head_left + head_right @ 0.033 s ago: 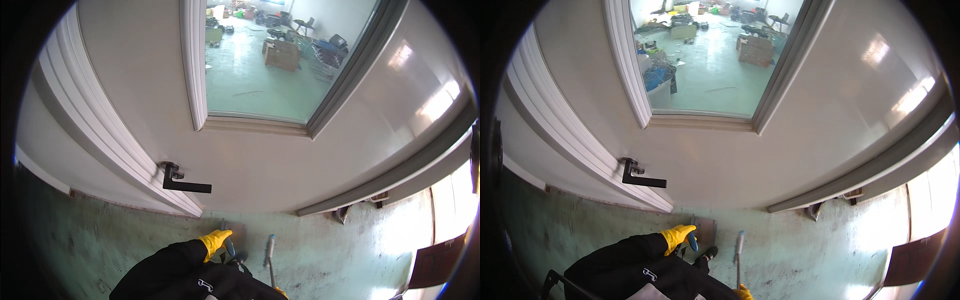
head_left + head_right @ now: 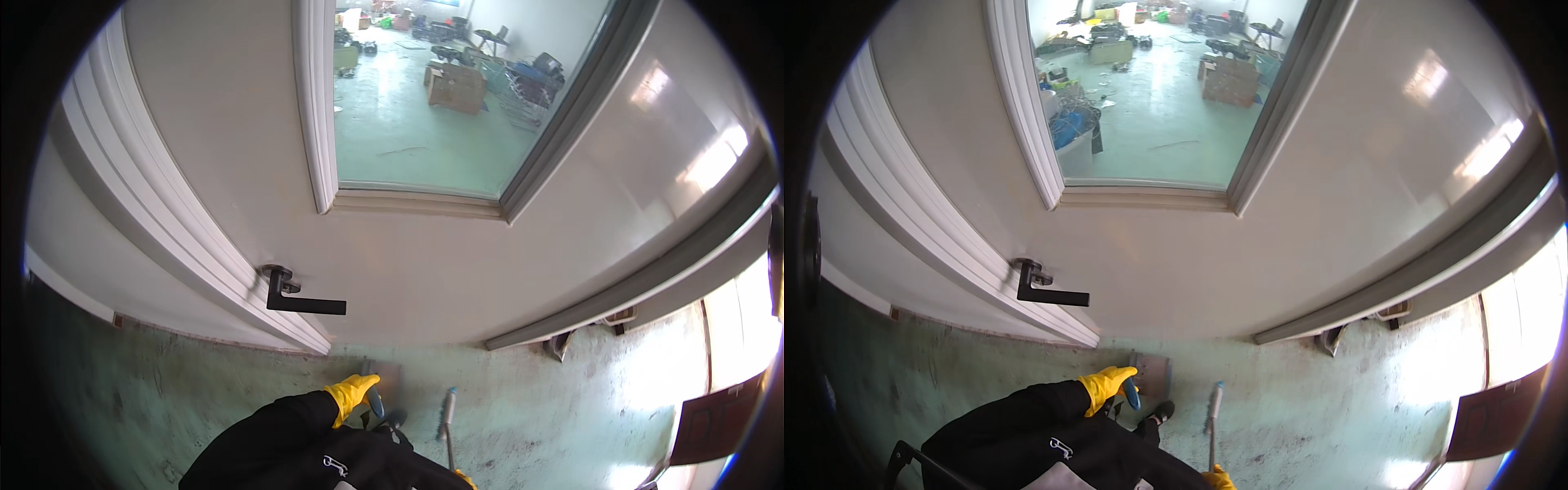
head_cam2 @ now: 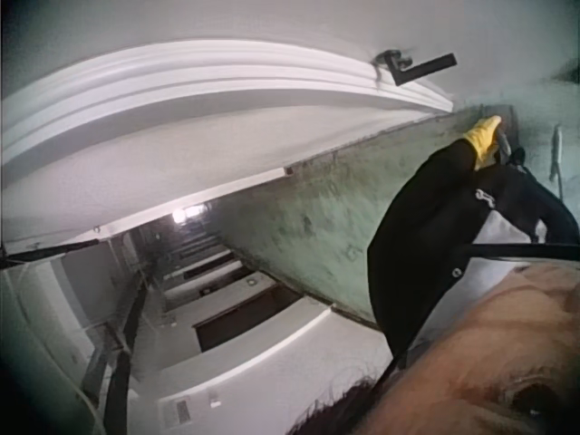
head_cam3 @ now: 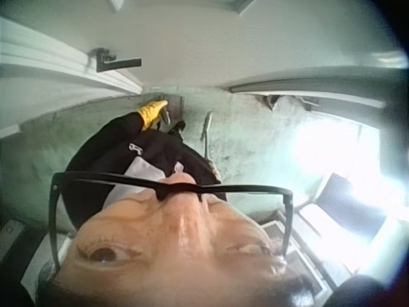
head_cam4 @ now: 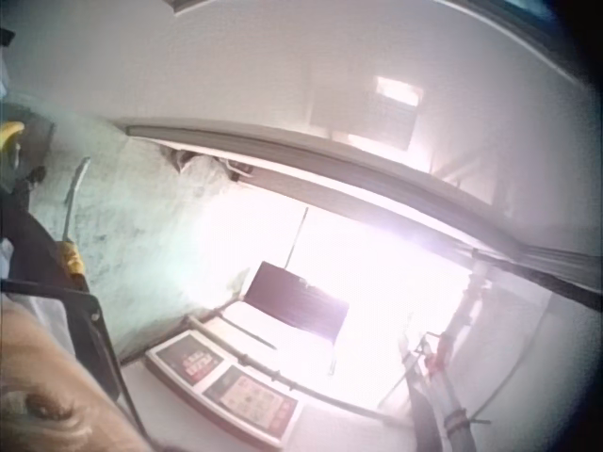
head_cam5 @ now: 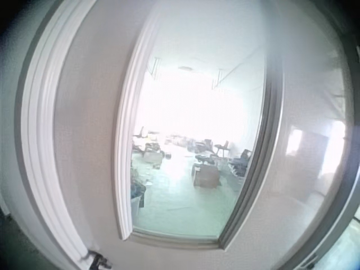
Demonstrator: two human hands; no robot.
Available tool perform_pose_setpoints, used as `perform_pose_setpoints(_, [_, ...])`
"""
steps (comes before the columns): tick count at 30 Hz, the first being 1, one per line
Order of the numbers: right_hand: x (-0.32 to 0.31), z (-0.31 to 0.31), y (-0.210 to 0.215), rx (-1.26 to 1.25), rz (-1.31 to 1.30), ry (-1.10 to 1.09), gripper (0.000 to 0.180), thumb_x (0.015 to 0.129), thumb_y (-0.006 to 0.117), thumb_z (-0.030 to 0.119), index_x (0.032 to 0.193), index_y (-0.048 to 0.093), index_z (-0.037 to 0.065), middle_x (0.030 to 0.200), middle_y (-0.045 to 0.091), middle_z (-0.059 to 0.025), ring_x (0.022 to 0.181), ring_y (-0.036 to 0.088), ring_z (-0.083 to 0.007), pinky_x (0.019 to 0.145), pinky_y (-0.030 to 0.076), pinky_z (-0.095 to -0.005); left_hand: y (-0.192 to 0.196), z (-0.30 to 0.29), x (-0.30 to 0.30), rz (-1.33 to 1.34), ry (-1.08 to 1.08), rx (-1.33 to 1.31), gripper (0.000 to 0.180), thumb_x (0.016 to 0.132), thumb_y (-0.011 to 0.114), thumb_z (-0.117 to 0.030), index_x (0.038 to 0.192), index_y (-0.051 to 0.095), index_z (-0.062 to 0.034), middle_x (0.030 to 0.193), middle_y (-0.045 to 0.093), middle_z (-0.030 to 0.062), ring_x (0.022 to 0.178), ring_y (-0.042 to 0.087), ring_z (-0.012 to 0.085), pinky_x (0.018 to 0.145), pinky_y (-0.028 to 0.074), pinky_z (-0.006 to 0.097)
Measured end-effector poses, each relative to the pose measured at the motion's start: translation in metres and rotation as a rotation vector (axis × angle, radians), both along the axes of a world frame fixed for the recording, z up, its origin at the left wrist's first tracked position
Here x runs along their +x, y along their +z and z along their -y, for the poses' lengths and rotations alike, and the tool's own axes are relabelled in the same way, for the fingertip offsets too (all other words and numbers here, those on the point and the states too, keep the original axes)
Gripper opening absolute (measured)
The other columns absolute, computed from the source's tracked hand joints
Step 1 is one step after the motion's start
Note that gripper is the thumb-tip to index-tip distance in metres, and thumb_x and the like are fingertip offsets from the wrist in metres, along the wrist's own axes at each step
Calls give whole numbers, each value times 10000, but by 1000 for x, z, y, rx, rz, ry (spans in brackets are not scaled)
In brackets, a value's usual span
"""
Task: The person puts on yellow rubber gloves, then uses a broom and dustpan to sweep debris along a hallway floor. They walk through the corridor, sweeping toward a collection point and continuing to gather scattered dirt and small items.
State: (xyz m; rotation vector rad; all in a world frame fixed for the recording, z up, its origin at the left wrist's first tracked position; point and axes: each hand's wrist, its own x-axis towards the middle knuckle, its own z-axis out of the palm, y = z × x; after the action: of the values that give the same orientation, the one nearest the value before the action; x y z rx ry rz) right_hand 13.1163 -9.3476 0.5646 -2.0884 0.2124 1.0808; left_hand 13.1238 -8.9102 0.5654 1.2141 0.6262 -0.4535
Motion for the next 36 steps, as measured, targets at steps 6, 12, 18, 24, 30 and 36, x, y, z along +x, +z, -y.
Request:
perform_pose_setpoints(6, [-47,10,14,-94,24,-154,334,804,487,316,1104,552,183,1063,579,-85,974,552,-264,821,446,-403,50,-20,20,-283,86,-142,429,888,453,-395,1138,533,-56,919,646,168,801,638,225,629,487,266])
perform_pose_setpoints(12, [-81,-18,6,-56,5,-232,356,806,486,334,1125,536,185,1087,567,-82,990,545,-255,830,441,-405,63,-39,28,-187,25,-180,416,875,491,-334,1094,511,19,867,626,184,857,625,294,709,509,353])
perform_pose_setpoints(18, [-90,-26,2,-19,-16,-272,380,807,486,353,1147,521,187,1111,555,-79,1006,537,-246,839,436,-407,54,-40,53,-287,-82,-54,428,850,492,-415,1067,542,-50,807,662,158,607,630,201,484,458,237])
perform_pose_setpoints(24, [-63,20,-7,-12,-37,-271,404,808,485,371,1168,506,190,1135,542,-76,1022,530,-237,848,430,-408,57,-9,75,-360,-16,-81,448,833,500,-433,1081,538,-62,796,667,143,543,601,194,451,418,246])
perform_pose_setpoints(30, [-9,54,-6,-19,-60,-185,429,809,484,390,1190,491,192,1158,530,-73,1038,523,-228,857,425,-410,59,20,91,-418,34,-7,470,845,488,-427,1130,516,-54,823,662,160,591,615,213,487,434,247])
perform_pose_setpoints(36, [62,118,15,-59,-125,78,455,810,483,408,1211,476,194,1182,517,-70,1054,516,-219,865,420,-412,67,67,97,-384,130,-13,484,848,493,-409,1141,505,-23,847,650,182,687,638,251,583,496,292])
